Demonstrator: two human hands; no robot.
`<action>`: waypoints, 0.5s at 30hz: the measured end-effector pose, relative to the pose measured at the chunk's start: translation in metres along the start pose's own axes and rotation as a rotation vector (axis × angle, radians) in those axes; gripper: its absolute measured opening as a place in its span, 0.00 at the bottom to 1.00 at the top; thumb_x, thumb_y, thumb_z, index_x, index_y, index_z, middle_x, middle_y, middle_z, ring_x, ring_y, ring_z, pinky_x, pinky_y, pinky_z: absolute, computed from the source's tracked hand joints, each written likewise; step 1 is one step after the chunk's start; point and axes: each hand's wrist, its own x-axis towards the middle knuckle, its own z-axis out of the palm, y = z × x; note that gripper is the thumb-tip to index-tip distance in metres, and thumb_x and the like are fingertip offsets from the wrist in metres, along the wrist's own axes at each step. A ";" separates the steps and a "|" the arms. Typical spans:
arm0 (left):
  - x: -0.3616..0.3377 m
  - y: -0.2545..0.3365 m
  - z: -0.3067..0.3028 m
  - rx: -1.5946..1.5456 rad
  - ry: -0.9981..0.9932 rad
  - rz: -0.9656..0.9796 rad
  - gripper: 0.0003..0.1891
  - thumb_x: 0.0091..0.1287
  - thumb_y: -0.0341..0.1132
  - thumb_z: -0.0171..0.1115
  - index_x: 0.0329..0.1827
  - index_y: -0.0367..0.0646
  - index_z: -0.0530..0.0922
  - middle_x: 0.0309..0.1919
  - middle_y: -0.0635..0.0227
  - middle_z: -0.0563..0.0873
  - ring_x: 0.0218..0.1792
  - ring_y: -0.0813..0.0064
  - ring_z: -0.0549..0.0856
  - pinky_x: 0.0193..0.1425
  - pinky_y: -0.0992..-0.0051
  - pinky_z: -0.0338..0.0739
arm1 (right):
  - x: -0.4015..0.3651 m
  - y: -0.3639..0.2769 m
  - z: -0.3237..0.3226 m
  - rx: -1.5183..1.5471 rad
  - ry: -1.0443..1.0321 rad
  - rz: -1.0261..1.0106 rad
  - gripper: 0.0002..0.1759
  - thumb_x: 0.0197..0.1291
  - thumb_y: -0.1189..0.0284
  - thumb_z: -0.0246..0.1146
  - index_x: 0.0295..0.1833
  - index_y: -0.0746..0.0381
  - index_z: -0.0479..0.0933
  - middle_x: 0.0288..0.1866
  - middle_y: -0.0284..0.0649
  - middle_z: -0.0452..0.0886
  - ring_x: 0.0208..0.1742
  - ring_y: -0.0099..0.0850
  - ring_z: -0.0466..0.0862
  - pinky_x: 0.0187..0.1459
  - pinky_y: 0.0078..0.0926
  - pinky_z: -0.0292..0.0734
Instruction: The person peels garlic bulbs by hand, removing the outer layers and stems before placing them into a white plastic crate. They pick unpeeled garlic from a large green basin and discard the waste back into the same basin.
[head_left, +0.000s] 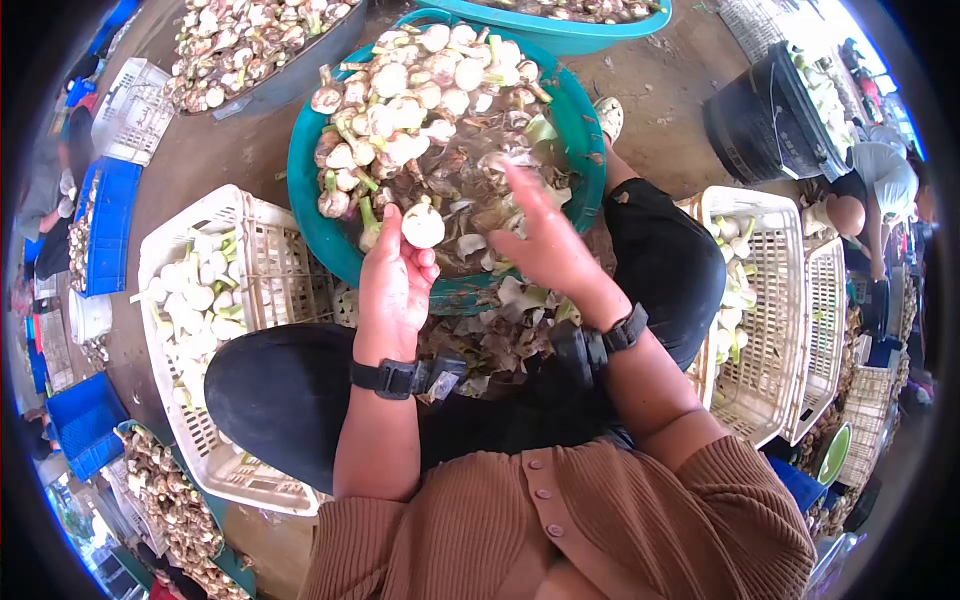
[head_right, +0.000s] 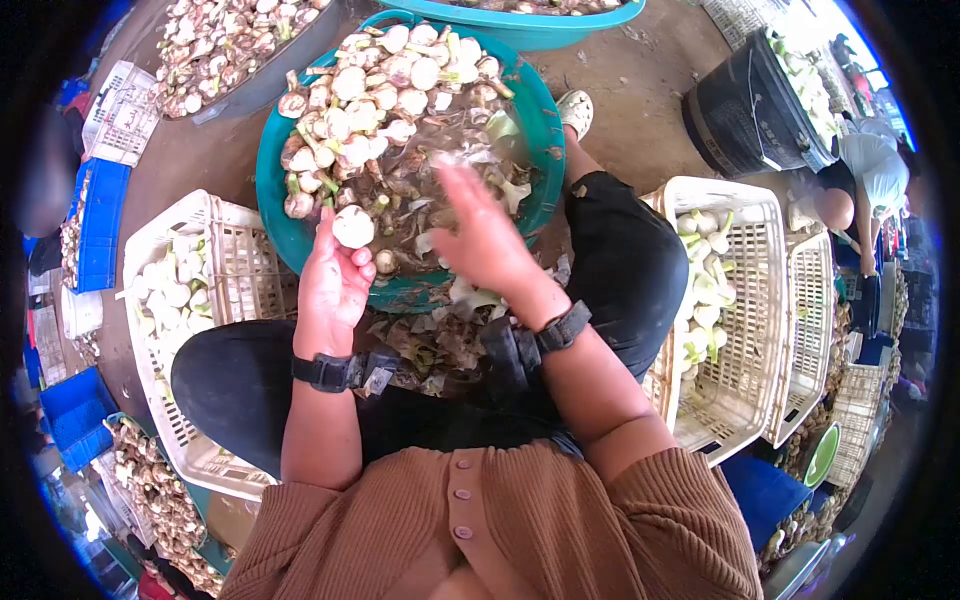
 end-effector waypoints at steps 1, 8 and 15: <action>0.002 -0.002 -0.002 0.121 -0.020 -0.028 0.17 0.67 0.51 0.50 0.44 0.46 0.73 0.25 0.77 0.76 0.21 0.85 0.71 0.23 0.83 0.65 | 0.004 -0.026 -0.009 0.542 -0.217 0.213 0.36 0.49 0.76 0.65 0.65 0.63 0.59 0.44 0.39 0.79 0.45 0.28 0.78 0.42 0.23 0.75; -0.010 -0.018 0.001 0.453 -0.115 0.221 0.21 0.70 0.51 0.44 0.44 0.39 0.73 0.30 0.69 0.80 0.25 0.84 0.79 0.23 0.83 0.75 | 0.011 -0.059 0.004 0.404 -0.215 0.294 0.25 0.42 0.74 0.65 0.51 0.64 0.72 0.38 0.49 0.76 0.41 0.43 0.78 0.43 0.33 0.74; -0.007 -0.003 0.005 0.568 0.125 0.334 0.19 0.71 0.45 0.44 0.32 0.41 0.77 0.19 0.76 0.75 0.15 0.89 0.67 0.16 0.86 0.58 | 0.000 -0.052 -0.007 0.146 -0.232 -0.148 0.05 0.50 0.76 0.58 0.33 0.65 0.77 0.29 0.46 0.75 0.36 0.44 0.78 0.37 0.37 0.75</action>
